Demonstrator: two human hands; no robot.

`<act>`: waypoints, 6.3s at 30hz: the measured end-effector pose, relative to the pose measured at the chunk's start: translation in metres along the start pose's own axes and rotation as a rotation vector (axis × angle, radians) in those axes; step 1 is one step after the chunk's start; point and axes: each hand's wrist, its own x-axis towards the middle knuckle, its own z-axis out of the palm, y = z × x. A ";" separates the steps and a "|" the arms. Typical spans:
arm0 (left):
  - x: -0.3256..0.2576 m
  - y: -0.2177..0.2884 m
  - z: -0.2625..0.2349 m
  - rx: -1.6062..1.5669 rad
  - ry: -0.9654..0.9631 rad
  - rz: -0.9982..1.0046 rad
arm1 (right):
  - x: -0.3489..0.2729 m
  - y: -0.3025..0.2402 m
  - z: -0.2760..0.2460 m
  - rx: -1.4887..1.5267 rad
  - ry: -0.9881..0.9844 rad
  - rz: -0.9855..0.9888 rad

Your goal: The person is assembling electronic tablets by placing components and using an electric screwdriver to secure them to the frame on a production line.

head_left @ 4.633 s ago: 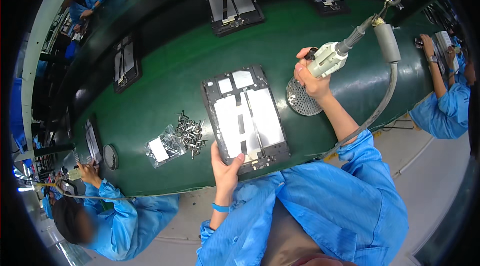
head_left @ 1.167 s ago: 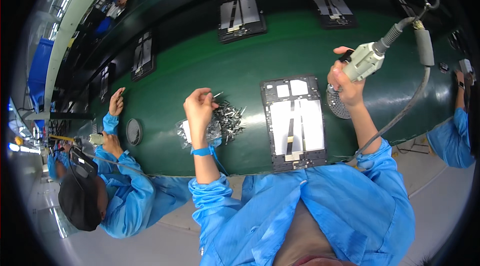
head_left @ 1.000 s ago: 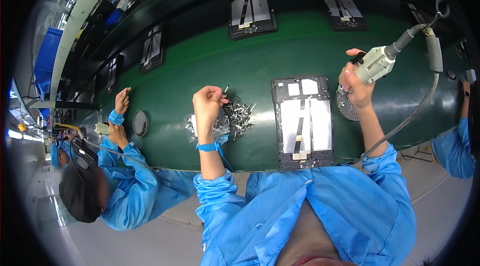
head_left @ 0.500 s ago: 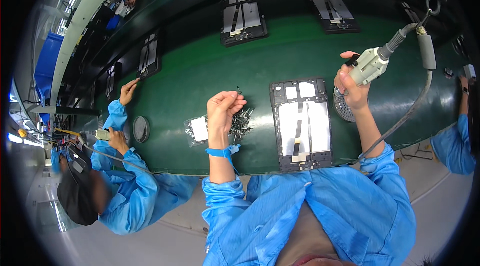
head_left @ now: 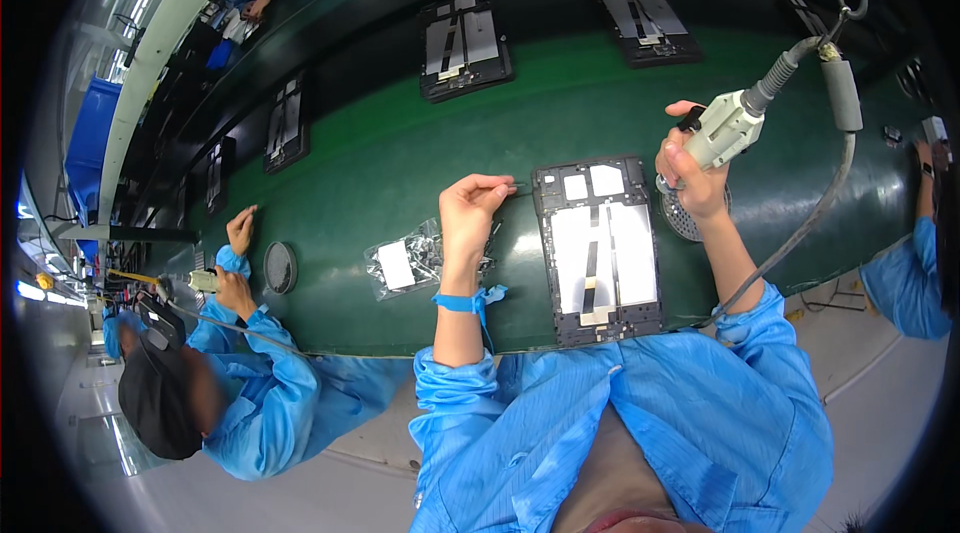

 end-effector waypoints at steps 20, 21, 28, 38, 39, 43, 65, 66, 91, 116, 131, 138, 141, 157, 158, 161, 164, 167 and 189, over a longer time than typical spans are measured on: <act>0.032 -0.030 0.032 0.284 -0.079 -0.004 | -0.001 0.017 0.032 0.029 -0.056 0.067; 0.031 -0.030 0.031 0.283 -0.080 -0.005 | -0.001 0.018 0.036 0.036 -0.047 0.069; 0.013 -0.030 0.029 0.177 -0.166 0.002 | 0.004 0.037 0.070 0.122 -0.099 0.077; 0.015 -0.036 0.021 0.103 -0.190 0.018 | 0.004 0.071 0.105 0.099 -0.172 0.136; 0.015 -0.036 0.022 0.096 -0.185 0.014 | 0.004 0.072 0.105 0.095 -0.157 0.137; 0.016 -0.029 0.020 0.125 -0.209 -0.007 | 0.004 0.081 0.103 0.047 -0.150 0.106; 0.017 -0.031 0.021 0.098 -0.172 0.026 | 0.005 0.082 0.107 -0.010 -0.183 0.168; 0.017 -0.032 0.021 0.099 -0.170 0.026 | 0.005 0.080 0.109 -0.008 -0.185 0.168; 0.014 -0.029 0.023 0.213 -0.083 0.113 | -0.010 0.100 0.101 -0.154 -0.199 0.132; -0.070 0.028 -0.023 0.517 0.264 0.543 | -0.002 0.020 0.007 -0.194 -0.195 0.048; -0.131 -0.047 -0.339 0.326 1.045 -0.038 | -0.002 -0.013 -0.058 -0.485 0.012 -0.023; -0.107 -0.012 -0.358 0.687 0.589 -0.389 | -0.012 -0.015 -0.055 -0.461 -0.017 -0.034; -0.105 -0.019 -0.359 0.729 0.530 -0.468 | -0.015 -0.011 -0.053 -0.443 0.001 -0.039; -0.145 0.022 -0.253 0.013 0.547 -0.109 | -0.020 -0.013 -0.075 -0.401 0.035 -0.052; -0.144 0.020 -0.249 0.007 0.609 -0.030 | -0.022 -0.015 -0.075 -0.419 0.046 -0.069; -0.153 0.030 -0.244 0.074 0.627 0.037 | -0.023 -0.019 -0.072 -0.486 0.108 -0.069; -0.180 0.044 -0.232 -0.040 0.589 0.198 | -0.012 -0.017 -0.051 -0.398 0.029 -0.128; -0.160 0.057 -0.184 -0.227 0.467 0.224 | -0.009 -0.012 -0.051 -0.337 0.030 -0.155; -0.139 -0.021 0.050 0.668 0.207 0.270 | -0.046 -0.036 -0.078 -0.169 0.022 -0.186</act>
